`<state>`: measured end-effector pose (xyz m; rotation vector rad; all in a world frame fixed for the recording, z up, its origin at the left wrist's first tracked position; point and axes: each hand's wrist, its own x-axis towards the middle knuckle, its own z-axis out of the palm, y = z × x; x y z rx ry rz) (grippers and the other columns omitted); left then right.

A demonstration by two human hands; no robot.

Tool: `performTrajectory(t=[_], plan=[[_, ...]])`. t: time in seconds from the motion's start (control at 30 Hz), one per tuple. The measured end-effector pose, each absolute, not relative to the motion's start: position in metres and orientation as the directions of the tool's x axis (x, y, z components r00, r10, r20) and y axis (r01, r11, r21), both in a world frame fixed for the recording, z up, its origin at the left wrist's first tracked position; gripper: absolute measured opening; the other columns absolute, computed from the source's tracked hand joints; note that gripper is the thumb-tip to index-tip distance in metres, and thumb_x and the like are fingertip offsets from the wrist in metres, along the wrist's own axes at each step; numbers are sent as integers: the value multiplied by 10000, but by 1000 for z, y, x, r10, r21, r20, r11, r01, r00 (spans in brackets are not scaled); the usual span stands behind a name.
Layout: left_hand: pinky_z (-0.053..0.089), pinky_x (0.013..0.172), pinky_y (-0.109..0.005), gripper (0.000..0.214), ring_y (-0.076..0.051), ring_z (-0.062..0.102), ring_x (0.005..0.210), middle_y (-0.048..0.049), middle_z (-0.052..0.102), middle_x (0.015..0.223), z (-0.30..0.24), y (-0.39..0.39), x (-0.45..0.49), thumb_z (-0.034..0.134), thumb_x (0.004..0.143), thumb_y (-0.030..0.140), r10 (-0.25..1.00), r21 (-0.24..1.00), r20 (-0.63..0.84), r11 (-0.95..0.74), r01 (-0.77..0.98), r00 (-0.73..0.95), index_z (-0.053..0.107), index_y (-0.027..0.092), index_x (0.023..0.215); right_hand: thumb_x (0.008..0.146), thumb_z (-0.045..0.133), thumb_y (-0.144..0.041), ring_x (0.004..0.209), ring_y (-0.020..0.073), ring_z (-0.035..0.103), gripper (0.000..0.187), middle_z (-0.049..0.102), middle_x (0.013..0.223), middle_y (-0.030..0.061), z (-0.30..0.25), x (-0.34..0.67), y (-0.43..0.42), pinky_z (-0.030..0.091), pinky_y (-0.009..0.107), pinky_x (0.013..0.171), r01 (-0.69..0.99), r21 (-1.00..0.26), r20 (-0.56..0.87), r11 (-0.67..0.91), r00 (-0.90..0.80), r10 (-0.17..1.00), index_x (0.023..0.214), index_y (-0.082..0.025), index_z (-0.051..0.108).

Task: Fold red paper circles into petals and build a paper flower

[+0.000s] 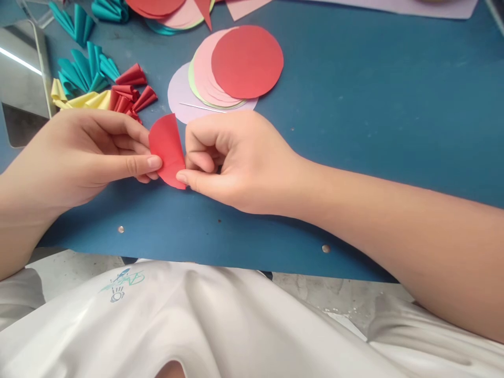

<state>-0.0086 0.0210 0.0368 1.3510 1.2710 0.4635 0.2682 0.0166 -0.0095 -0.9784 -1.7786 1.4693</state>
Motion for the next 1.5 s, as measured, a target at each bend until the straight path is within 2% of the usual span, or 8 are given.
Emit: performTrajectory(t=[0.27,0.5,0.7,0.83,1.03,1.2,1.37,1.5], plan=[[855,904,-440,309,-304,955,976,-46,898,961,28,18,-12,1031,1115,502,899,880,-292,119,460,327,864,243,1130,1023,1124,-435,793,281,782,742,723,784,13,-11,266,15,657,399,718,173,-974,39,148,-513,858,762,-289,446],[856,851,-444,349,-304,947,950,-71,916,986,24,17,-9,1048,1092,542,937,877,-179,13,481,301,883,236,1120,1102,1029,-396,773,273,792,612,797,846,11,-18,267,8,687,413,731,247,-933,123,263,-467,876,822,-289,495],[834,813,-398,313,-273,937,899,-45,910,957,22,15,-9,1043,1088,498,956,847,-126,-36,530,266,863,243,1056,1116,852,-145,781,289,815,356,840,899,6,-18,262,-4,679,431,735,466,-752,359,467,-305,882,890,-299,624],[820,821,-389,198,-287,944,965,-41,938,1008,22,13,-8,1002,1098,423,954,813,-106,-80,577,281,888,265,1069,1033,770,-39,795,278,829,270,875,966,0,-19,260,-1,696,443,812,514,-627,471,585,-347,811,954,-290,707],[845,880,-504,90,-331,927,964,-64,940,1016,24,9,-4,942,1101,343,960,757,-62,-133,640,272,940,256,1078,1161,741,-118,1028,326,880,209,885,1022,42,-28,256,4,734,453,986,608,-470,410,640,-491,768,1089,-297,822],[862,909,-531,143,-346,918,959,-63,928,967,25,9,-3,989,1087,417,956,752,-22,-176,636,291,953,278,1081,1280,625,-169,1025,376,858,282,884,1052,82,-32,256,4,715,524,927,638,-331,399,695,-573,716,1136,-272,844],[843,901,-491,74,-304,899,908,-36,936,979,26,7,-2,949,1079,350,957,719,4,-204,665,290,951,285,1044,1244,706,-145,1039,379,840,293,855,993,63,-25,257,5,699,507,936,635,-396,318,663,-582,748,1013,-296,802],[792,820,-482,43,-274,867,845,-32,958,991,22,4,-2,907,1036,292,934,691,158,-336,641,319,931,278,1003,1182,594,-100,982,395,817,340,806,909,93,-21,258,7,647,502,833,575,-453,365,681,-577,731,924,-264,741]])
